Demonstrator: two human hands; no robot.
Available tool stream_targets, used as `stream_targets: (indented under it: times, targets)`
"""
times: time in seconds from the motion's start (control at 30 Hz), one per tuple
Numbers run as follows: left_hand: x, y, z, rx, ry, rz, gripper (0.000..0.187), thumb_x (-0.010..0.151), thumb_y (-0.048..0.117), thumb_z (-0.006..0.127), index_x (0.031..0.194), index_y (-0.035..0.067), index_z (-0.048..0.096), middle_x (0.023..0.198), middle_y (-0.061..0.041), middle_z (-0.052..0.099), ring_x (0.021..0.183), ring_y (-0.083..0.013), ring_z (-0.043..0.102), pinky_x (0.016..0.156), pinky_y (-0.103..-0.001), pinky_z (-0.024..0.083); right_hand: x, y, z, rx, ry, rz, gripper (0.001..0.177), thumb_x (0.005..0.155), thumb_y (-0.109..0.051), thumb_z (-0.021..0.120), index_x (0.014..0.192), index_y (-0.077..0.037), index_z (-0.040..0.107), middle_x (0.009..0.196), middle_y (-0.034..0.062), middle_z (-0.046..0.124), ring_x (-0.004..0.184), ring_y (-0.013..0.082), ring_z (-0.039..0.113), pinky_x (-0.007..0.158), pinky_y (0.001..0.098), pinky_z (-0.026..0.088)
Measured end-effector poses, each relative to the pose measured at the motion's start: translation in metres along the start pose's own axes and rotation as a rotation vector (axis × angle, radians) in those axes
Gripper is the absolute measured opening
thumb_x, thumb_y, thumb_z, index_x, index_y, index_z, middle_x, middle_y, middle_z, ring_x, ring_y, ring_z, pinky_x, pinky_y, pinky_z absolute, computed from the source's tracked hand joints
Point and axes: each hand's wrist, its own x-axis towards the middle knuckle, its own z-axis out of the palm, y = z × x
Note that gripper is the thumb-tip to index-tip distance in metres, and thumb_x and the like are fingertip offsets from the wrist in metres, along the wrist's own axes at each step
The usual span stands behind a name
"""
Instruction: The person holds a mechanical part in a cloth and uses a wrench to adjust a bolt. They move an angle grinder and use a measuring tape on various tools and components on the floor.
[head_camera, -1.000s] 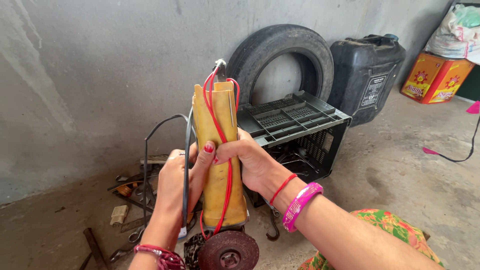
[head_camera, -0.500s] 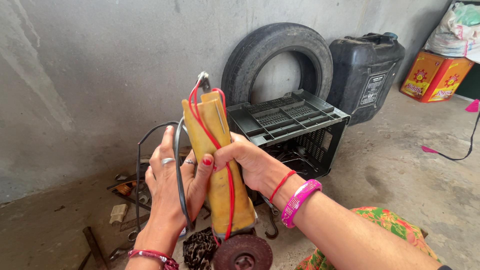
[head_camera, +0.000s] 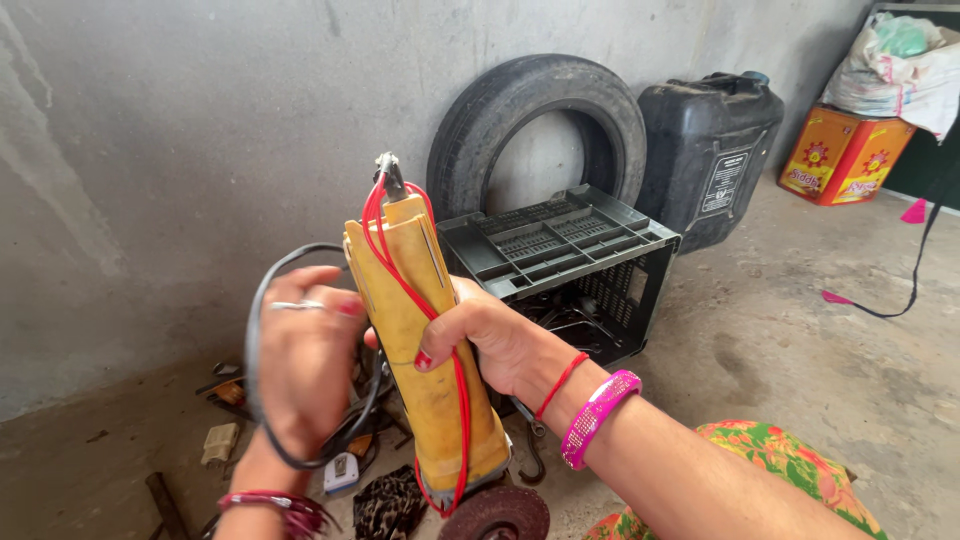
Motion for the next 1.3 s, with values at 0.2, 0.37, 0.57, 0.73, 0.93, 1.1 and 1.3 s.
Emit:
stream_targets:
  times: [0.2, 0.37, 0.57, 0.73, 0.93, 1.1, 1.3]
  targets:
    - [0.024, -0.024, 0.009, 0.088, 0.064, 0.139, 0.065, 0.074, 0.011, 0.062, 0.136, -0.005, 0.053, 0.149, -0.028, 0.048, 0.143, -0.0446, 0.040, 0.117, -0.051, 0.033, -0.013, -0.008, -0.002, -0.015, -0.125, 0.021, 0.087, 0.049, 0.000, 0.058, 0.136, 0.002, 0.055, 0.112, 0.0208, 0.071, 0.098, 0.0267, 0.068, 0.085, 0.0353, 0.055]
    - [0.042, -0.039, 0.024, 0.016, -0.186, -0.094, 0.080, 0.069, 0.022, 0.076, 0.142, 0.004, 0.047, 0.143, -0.023, 0.051, 0.132, -0.0395, 0.051, 0.105, -0.045, 0.043, -0.015, -0.008, -0.005, 0.013, -0.183, -0.004, 0.094, 0.047, -0.002, 0.057, 0.140, 0.003, 0.051, 0.114, 0.0237, 0.070, 0.103, 0.0282, 0.068, 0.092, 0.0355, 0.054]
    - [0.046, -0.087, 0.031, 0.177, -0.511, -0.297, 0.042, 0.088, 0.035, 0.067, 0.126, 0.017, 0.067, 0.110, -0.011, 0.078, 0.110, -0.0336, 0.072, 0.096, -0.042, 0.053, -0.020, -0.013, -0.009, 0.113, -0.168, -0.056, 0.095, 0.047, -0.001, 0.057, 0.142, 0.003, 0.050, 0.118, 0.0256, 0.069, 0.107, 0.0309, 0.067, 0.100, 0.0362, 0.053]
    - [0.032, -0.172, 0.010, 0.257, -0.466, -0.655, 0.045, 0.105, 0.047, 0.055, 0.108, 0.005, 0.071, 0.100, -0.020, 0.080, 0.095, -0.0310, 0.077, 0.079, -0.042, 0.053, -0.014, -0.029, -0.034, 0.101, -0.006, -0.131, 0.084, 0.048, -0.002, 0.055, 0.132, 0.002, 0.052, 0.116, 0.0243, 0.070, 0.102, 0.0304, 0.069, 0.091, 0.0394, 0.057]
    - [0.049, -0.153, 0.001, -0.146, -0.273, -0.719, 0.045, 0.095, 0.041, 0.064, 0.111, -0.001, 0.073, 0.110, -0.022, 0.075, 0.098, -0.0296, 0.076, 0.081, -0.040, 0.056, -0.001, -0.020, -0.042, -0.002, 0.112, -0.087, 0.076, 0.052, -0.001, 0.054, 0.128, 0.001, 0.054, 0.113, 0.0215, 0.070, 0.093, 0.0276, 0.066, 0.081, 0.0389, 0.058]
    - [0.043, -0.123, 0.027, 0.090, -0.390, -0.207, 0.096, 0.070, 0.047, 0.085, 0.143, -0.004, 0.048, 0.140, -0.027, 0.057, 0.131, -0.0350, 0.056, 0.106, -0.041, 0.045, 0.004, -0.006, -0.020, -0.027, 0.029, -0.020, 0.083, 0.048, 0.000, 0.056, 0.131, 0.000, 0.054, 0.112, 0.0202, 0.070, 0.099, 0.0274, 0.066, 0.084, 0.0358, 0.056]
    - [0.042, -0.117, 0.055, 0.250, -0.533, -0.331, 0.107, 0.074, 0.055, 0.084, 0.152, 0.003, 0.034, 0.148, -0.025, 0.045, 0.138, -0.0363, 0.046, 0.108, -0.043, 0.042, 0.002, -0.002, -0.005, -0.026, -0.071, -0.089, 0.090, 0.048, -0.001, 0.056, 0.137, 0.007, 0.051, 0.114, 0.0224, 0.070, 0.108, 0.0299, 0.066, 0.096, 0.0351, 0.053]
